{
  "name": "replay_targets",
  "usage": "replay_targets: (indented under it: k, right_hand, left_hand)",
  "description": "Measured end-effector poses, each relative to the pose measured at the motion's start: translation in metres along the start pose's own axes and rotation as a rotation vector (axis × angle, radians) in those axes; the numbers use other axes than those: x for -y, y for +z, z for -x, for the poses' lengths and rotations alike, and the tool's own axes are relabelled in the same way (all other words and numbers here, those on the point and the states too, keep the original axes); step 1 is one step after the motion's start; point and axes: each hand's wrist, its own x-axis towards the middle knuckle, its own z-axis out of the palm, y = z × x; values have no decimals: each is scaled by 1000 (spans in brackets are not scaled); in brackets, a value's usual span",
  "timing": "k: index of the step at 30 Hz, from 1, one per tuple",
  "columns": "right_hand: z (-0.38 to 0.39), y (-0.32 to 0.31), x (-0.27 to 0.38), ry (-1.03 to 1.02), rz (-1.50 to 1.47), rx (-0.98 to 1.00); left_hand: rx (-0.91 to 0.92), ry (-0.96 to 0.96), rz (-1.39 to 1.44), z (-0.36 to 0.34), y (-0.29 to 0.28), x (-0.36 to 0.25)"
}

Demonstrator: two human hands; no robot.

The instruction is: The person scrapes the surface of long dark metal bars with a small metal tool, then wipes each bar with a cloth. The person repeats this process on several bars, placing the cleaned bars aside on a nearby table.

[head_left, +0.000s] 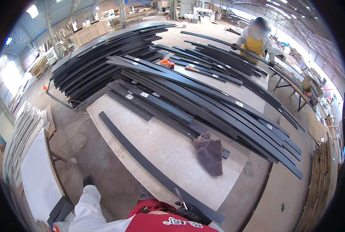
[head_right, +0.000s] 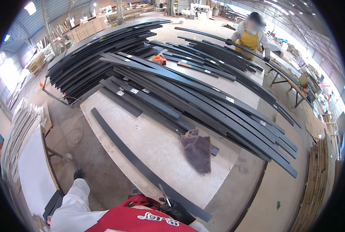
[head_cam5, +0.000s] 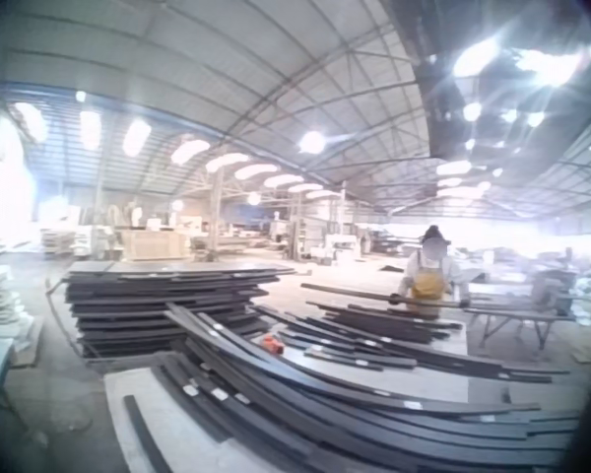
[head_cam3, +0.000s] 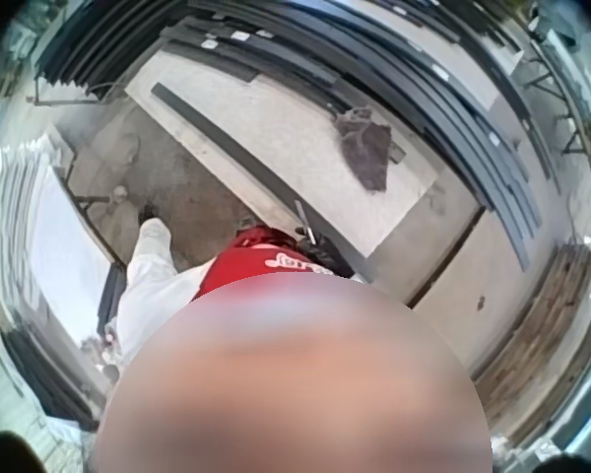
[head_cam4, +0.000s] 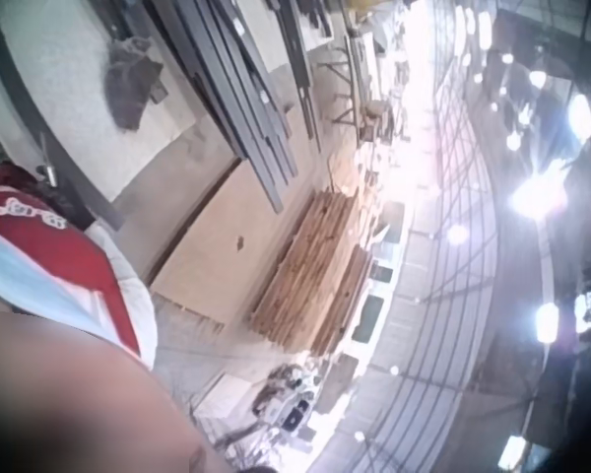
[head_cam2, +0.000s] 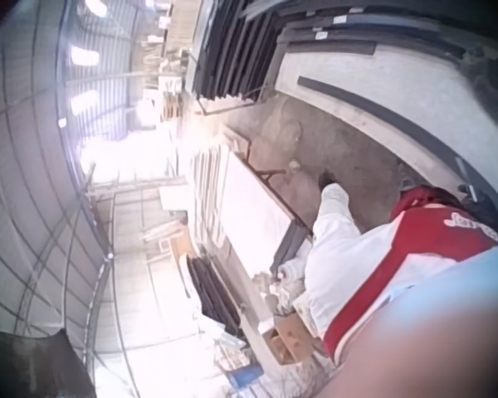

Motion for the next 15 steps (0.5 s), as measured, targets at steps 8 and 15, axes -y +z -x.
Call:
replay_targets:
  k: [8,15]
  right_hand:
    - [1,-10,-18,-73,59,-121]
    - [2,-23,-31,-58,79,-205]
  left_hand:
    - [162,-12,-110,50,-20,-86]
    - [404,-50,591,55,-78,-188]
